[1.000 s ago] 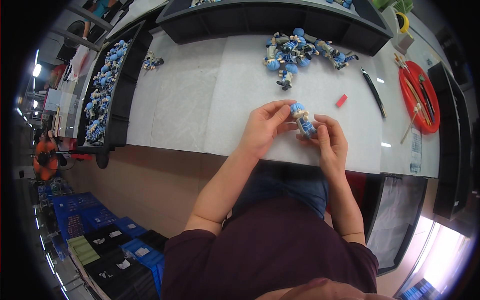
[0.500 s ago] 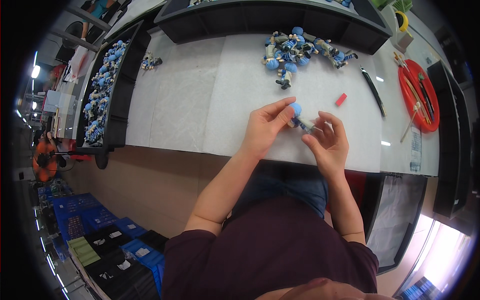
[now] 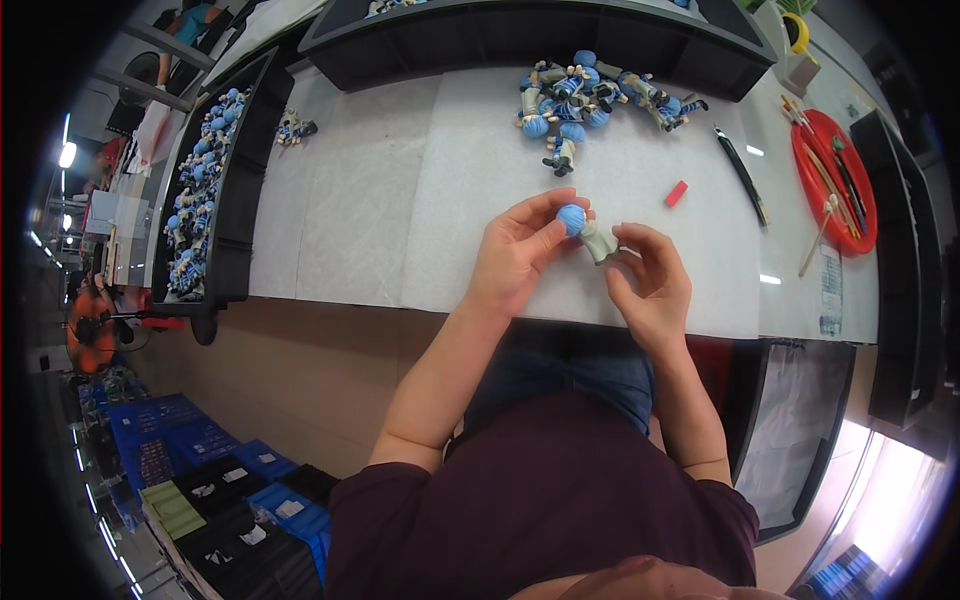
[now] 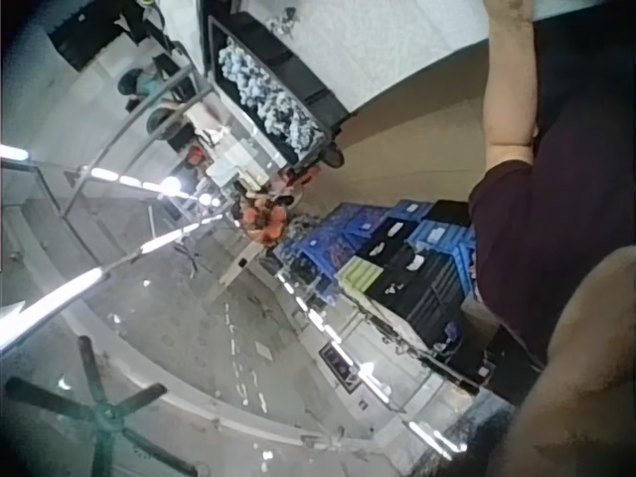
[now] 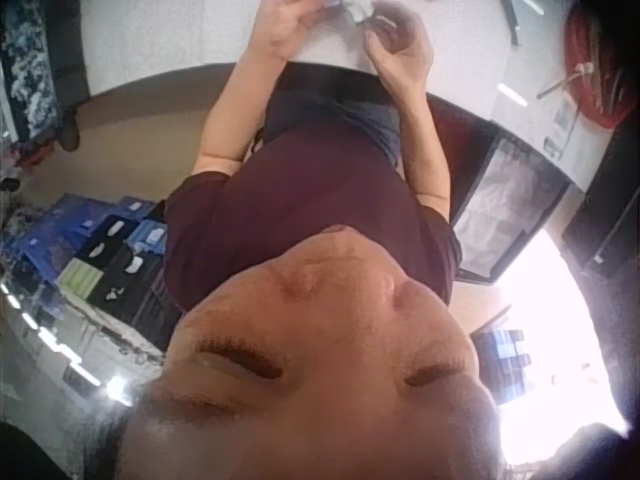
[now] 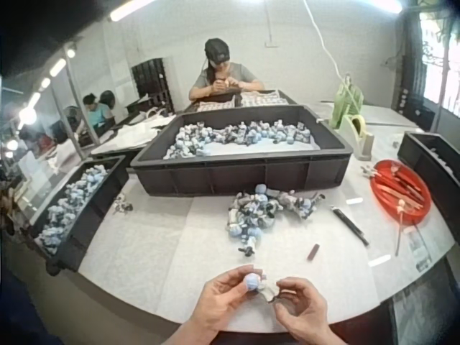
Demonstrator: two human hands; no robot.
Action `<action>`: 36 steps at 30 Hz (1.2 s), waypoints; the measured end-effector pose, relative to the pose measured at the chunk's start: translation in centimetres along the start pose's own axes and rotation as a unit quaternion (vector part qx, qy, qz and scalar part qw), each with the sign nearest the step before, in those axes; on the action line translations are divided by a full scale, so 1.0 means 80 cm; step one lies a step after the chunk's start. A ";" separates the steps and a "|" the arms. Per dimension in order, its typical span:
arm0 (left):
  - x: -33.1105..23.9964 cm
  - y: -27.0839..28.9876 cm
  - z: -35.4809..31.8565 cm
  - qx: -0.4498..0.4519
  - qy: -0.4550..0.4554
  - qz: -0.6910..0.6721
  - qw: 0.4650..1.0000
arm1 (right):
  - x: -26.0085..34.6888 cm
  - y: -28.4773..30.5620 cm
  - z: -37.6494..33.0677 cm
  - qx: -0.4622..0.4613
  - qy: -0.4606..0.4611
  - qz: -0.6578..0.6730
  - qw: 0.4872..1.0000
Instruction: The person assembles small blue and white figurines at a workbench. They pick up figurine parts from trays, attach components by hand, and place the assembled units into a tray. The person also uses a small red tool to adjust or clean parts of the figurines.
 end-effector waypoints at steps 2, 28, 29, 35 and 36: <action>-0.001 0.001 -0.002 0.000 0.005 -0.005 1.000 | 0.001 -0.001 -0.001 -0.001 -0.007 0.015 1.000; 0.014 -0.016 0.001 -0.049 0.040 0.289 0.955 | -0.082 0.503 -0.388 -0.693 -0.090 -0.270 0.662; 0.013 -0.016 0.001 -0.051 0.038 0.289 0.955 | -0.094 0.508 -0.383 -0.675 -0.157 -0.311 0.650; 0.014 -0.015 0.005 -0.065 0.031 0.286 0.956 | -0.146 0.540 -0.352 -0.607 -0.258 -0.411 0.629; 0.015 -0.017 0.006 -0.069 0.029 0.287 0.955 | -0.151 0.545 -0.347 -0.606 -0.258 -0.413 0.629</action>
Point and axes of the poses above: each hand's wrist, its own z-axis towards the middle knuckle, its own y-axis out of the back of the hand, x = y × z, the point moved 3 cm from there along z, towards the middle knuckle, and after that the axes turned 14 degrees about x, right-handed, at the moved point
